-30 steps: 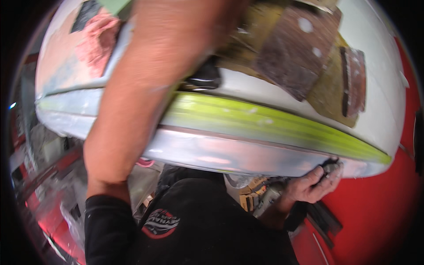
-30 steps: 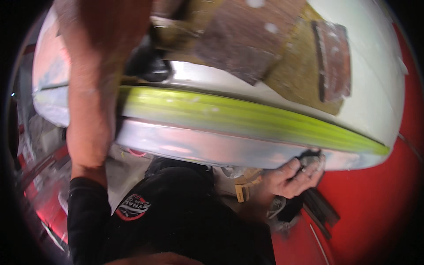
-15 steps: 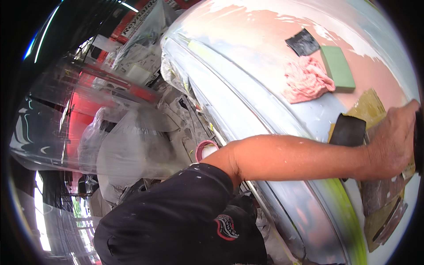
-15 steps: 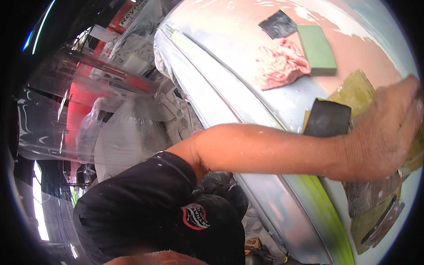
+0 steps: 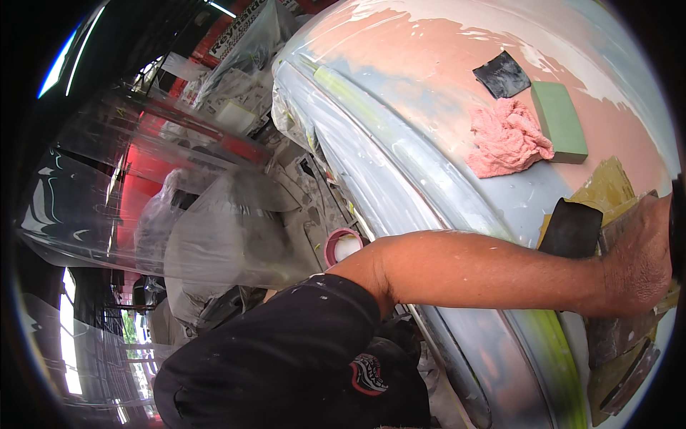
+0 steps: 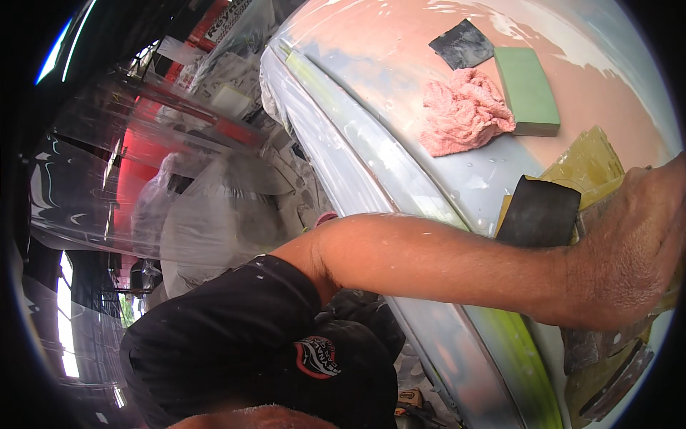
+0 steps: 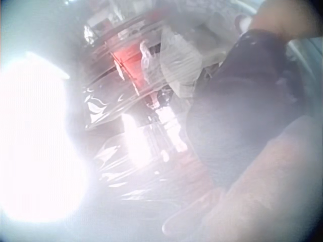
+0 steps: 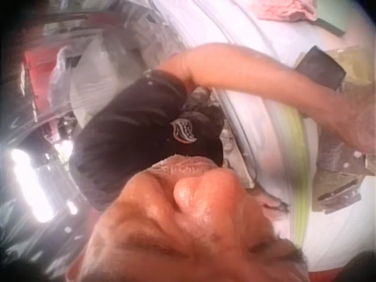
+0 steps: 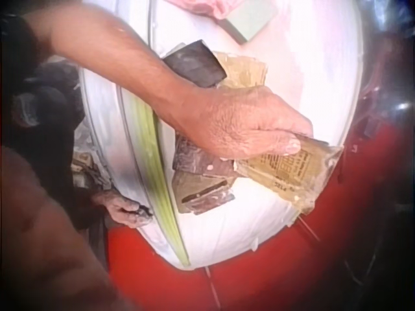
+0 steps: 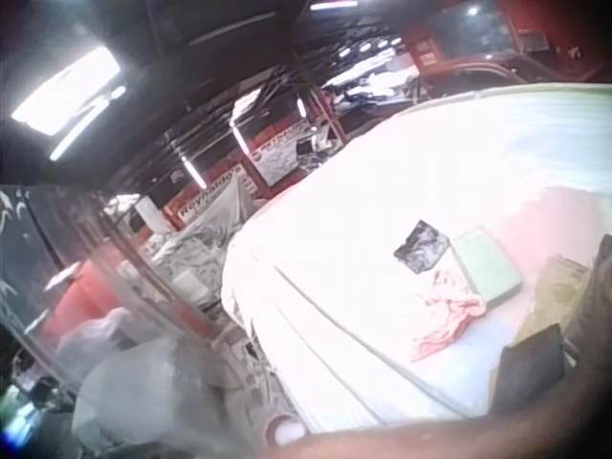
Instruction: The person sands a white car panel using various sanding blocks and a wet sanding method. They repeatedly rub the surface, dip the sanding block into a pink bucket of water, and wipe the panel with a cloth.
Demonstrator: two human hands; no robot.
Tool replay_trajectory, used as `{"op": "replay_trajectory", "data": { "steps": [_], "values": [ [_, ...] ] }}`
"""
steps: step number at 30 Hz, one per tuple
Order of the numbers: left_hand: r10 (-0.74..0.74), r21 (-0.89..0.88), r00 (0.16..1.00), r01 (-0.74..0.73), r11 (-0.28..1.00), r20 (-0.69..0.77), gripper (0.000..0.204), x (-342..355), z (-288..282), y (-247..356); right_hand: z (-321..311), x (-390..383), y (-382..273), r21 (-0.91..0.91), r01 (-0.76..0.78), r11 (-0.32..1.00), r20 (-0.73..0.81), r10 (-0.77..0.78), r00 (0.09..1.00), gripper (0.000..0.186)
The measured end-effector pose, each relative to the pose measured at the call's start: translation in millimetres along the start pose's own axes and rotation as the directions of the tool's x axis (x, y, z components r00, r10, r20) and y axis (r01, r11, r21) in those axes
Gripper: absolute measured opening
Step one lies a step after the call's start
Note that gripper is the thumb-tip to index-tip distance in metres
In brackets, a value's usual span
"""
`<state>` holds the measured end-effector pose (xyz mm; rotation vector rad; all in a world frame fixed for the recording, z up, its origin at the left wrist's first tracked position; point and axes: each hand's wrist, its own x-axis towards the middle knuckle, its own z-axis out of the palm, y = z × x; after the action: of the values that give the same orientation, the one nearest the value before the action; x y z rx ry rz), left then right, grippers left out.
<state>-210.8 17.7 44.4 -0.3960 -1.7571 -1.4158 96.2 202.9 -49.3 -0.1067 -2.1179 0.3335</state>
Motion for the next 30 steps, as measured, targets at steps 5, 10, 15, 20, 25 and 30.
{"op": "replay_trajectory", "data": {
  "steps": [5, 10, 15, 20, 25, 30],
  "values": [
    [-0.022, 0.021, 1.000, 0.022, 1.000, 0.007, 0.021, -4, 5, -2, -2, -5, 15, -0.045, 0.068, 0.997, -0.026, -0.069, 0.997, 0.042],
    [-0.033, 0.020, 0.999, 0.033, 0.999, 0.002, 0.021, -5, 5, -1, -7, -8, 22, -0.057, 0.087, 0.995, -0.011, -0.087, 0.996, 0.042],
    [-0.046, 0.025, 0.999, 0.046, 0.999, 0.004, 0.021, -7, 3, -1, 0, -2, 6, -0.033, 0.048, 0.998, -0.010, -0.048, 0.999, 0.043],
    [-0.047, 0.035, 0.999, 0.047, 0.998, 0.005, 0.022, -7, -3, -1, 4, -2, 14, -0.074, 0.115, 0.991, -0.036, -0.118, 0.992, 0.043],
    [-0.037, 0.040, 0.999, 0.037, 0.998, 0.005, 0.022, -9, -25, 7, 6, 1, 8, -0.099, 0.135, 0.986, -0.043, -0.140, 0.989, 0.039],
    [-0.043, 0.054, 0.999, 0.043, 0.998, 0.004, 0.023, -10, -39, 13, 6, 4, 3, -0.120, 0.162, 0.979, -0.038, -0.168, 0.985, 0.036]
  ]
}}
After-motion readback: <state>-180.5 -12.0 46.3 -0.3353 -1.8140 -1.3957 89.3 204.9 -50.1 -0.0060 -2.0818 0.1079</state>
